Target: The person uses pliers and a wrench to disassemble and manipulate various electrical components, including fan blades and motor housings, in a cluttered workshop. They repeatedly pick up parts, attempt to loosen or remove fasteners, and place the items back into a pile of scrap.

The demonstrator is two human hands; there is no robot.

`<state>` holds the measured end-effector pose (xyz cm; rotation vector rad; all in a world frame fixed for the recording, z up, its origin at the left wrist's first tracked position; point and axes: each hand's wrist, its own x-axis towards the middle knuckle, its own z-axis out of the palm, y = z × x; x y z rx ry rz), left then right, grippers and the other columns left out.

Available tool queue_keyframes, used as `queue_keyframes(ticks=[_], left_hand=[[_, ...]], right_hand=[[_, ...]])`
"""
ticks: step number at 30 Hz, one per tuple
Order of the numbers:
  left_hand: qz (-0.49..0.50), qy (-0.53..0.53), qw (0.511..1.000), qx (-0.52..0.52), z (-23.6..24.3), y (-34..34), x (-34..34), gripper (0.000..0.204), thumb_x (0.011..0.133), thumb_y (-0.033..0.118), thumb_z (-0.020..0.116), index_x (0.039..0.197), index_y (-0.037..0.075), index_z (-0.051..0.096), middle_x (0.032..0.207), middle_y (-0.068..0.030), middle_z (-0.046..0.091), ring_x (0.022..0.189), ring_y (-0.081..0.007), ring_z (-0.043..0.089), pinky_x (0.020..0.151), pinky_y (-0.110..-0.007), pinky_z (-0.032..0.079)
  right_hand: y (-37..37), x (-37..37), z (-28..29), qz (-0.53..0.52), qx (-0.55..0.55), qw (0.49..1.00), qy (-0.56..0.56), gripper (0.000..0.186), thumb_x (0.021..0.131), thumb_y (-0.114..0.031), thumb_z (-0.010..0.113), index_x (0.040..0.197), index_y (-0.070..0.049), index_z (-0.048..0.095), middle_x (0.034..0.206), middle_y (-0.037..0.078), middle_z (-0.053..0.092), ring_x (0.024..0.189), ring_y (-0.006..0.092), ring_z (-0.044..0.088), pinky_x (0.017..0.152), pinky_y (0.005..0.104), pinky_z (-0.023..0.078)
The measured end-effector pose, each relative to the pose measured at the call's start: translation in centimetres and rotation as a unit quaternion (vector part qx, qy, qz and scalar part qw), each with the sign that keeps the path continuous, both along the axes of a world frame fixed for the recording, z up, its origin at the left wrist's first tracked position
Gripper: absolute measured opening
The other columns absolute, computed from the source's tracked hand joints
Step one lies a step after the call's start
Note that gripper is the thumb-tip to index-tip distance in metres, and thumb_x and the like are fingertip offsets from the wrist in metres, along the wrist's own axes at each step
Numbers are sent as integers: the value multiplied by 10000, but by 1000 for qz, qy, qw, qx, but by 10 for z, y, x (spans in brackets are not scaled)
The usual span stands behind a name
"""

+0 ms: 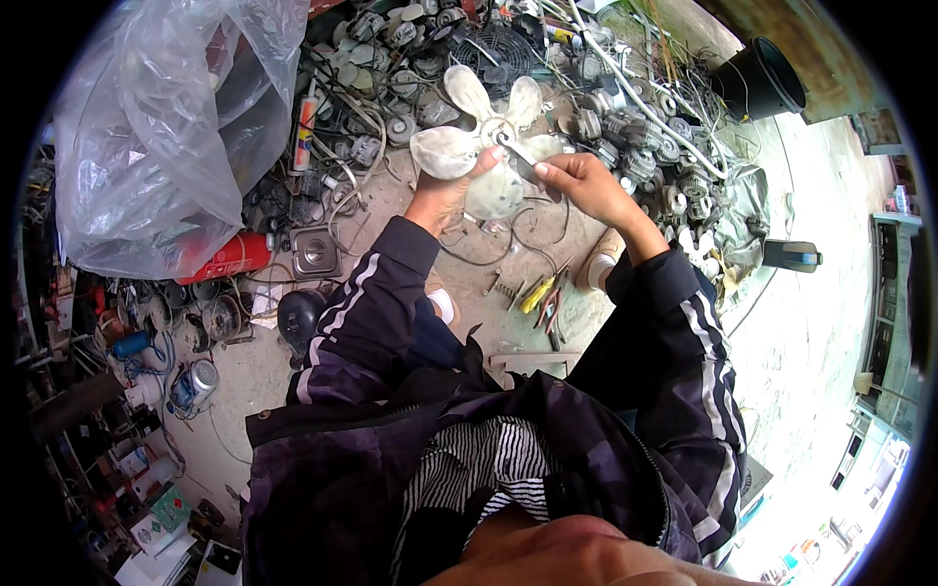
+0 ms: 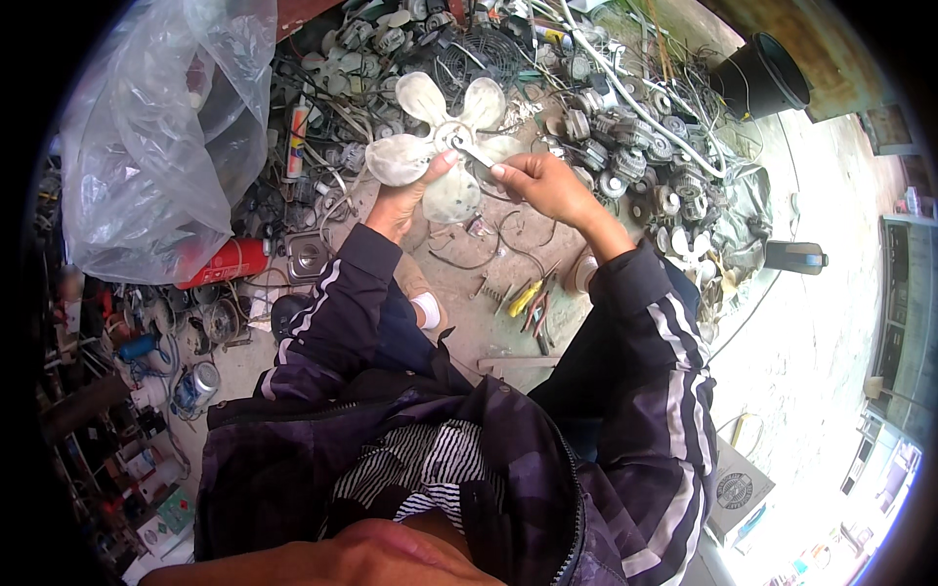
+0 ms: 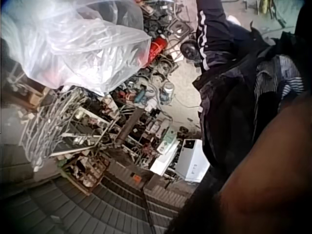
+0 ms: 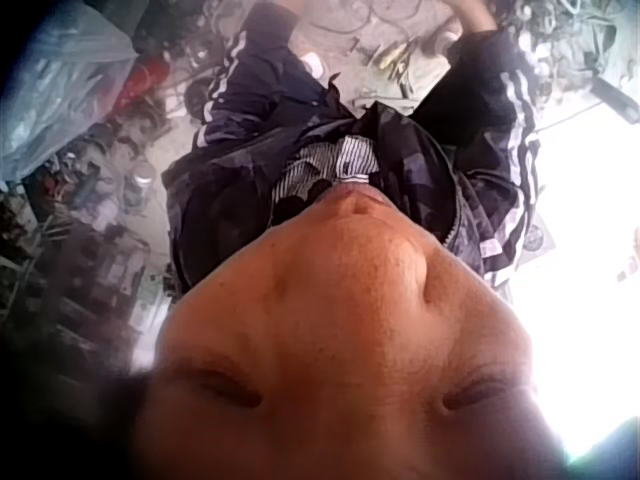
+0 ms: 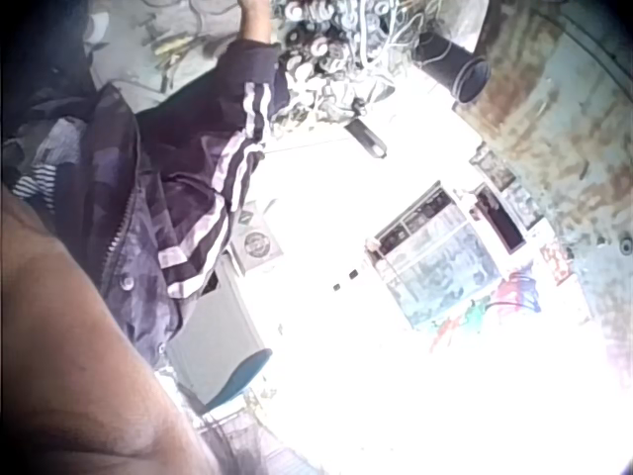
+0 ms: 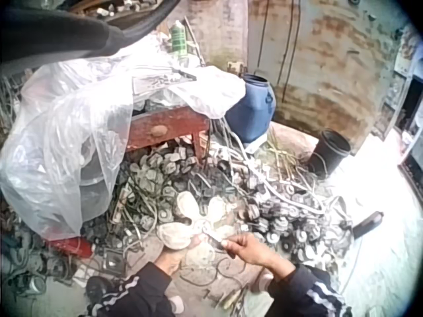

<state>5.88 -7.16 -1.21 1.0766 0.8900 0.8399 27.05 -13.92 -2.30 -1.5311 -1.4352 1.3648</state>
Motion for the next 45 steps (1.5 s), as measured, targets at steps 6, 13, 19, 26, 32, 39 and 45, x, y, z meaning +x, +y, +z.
queue_keyframes(ticks=[6, 13, 19, 26, 32, 39, 45], left_hand=[[-41, 32, 998, 36, -4, 7, -5, 355, 740, 241, 812, 967, 26, 645, 902, -16, 645, 809, -118, 589, 727, -274, 486], [-101, 114, 984, 91, -16, 18, -11, 410, 726, 266, 819, 1004, 24, 641, 936, -29, 654, 844, -127, 601, 759, -280, 485], [-15, 4, 999, -39, -18, 19, -4, 585, 700, 309, 847, 1136, 20, 586, 1073, -50, 626, 975, -144, 580, 857, -294, 464], [-5, -4, 998, -63, -26, 21, -4, 614, 697, 309, 854, 1155, 12, 574, 1102, -54, 617, 992, -146, 575, 876, -288, 456], [2, 2, 999, -38, -21, 18, -3, 566, 708, 286, 850, 1128, 14, 587, 1073, -47, 627, 970, -140, 577, 850, -285, 463], [-1, 20, 1000, -12, -7, 10, 0, 456, 728, 238, 835, 1058, 15, 613, 1002, -35, 643, 896, -132, 594, 785, -278, 482], [-41, 44, 998, 23, -15, 14, -5, 411, 722, 230, 836, 1006, 17, 628, 939, -32, 651, 833, -124, 600, 734, -268, 486]], right_hand=[[2, 9, 4, -7, 31, 998, -55, 349, 928, -363, 605, 853, -31, 682, 579, -5, 511, 556, 86, 447, 535, 283, 386], [9, 30, 19, 11, 66, 988, -140, 332, 954, -334, 575, 899, -22, 674, 668, -39, 549, 584, 59, 414, 534, 228, 339], [3, 14, 17, -5, -106, 977, 186, 297, 989, -332, 505, 1007, -81, 662, 741, -37, 625, 541, 33, 354, 500, 172, 292], [3, 0, 15, 24, -107, 979, 171, 286, 985, -309, 518, 1026, -60, 653, 785, -24, 644, 574, 38, 404, 516, 177, 326], [3, -3, 18, 24, -114, 979, 166, 287, 986, -319, 515, 999, -68, 655, 784, -24, 644, 568, 33, 411, 514, 174, 331], [1, -6, 12, 48, -144, 971, 184, 261, 977, -306, 537, 963, -76, 660, 759, -16, 650, 544, 29, 423, 494, 171, 331], [9, 16, -1, 15, -68, 997, 45, 305, 931, -351, 611, 870, -61, 686, 667, -57, 577, 555, 25, 405, 497, 206, 312]])
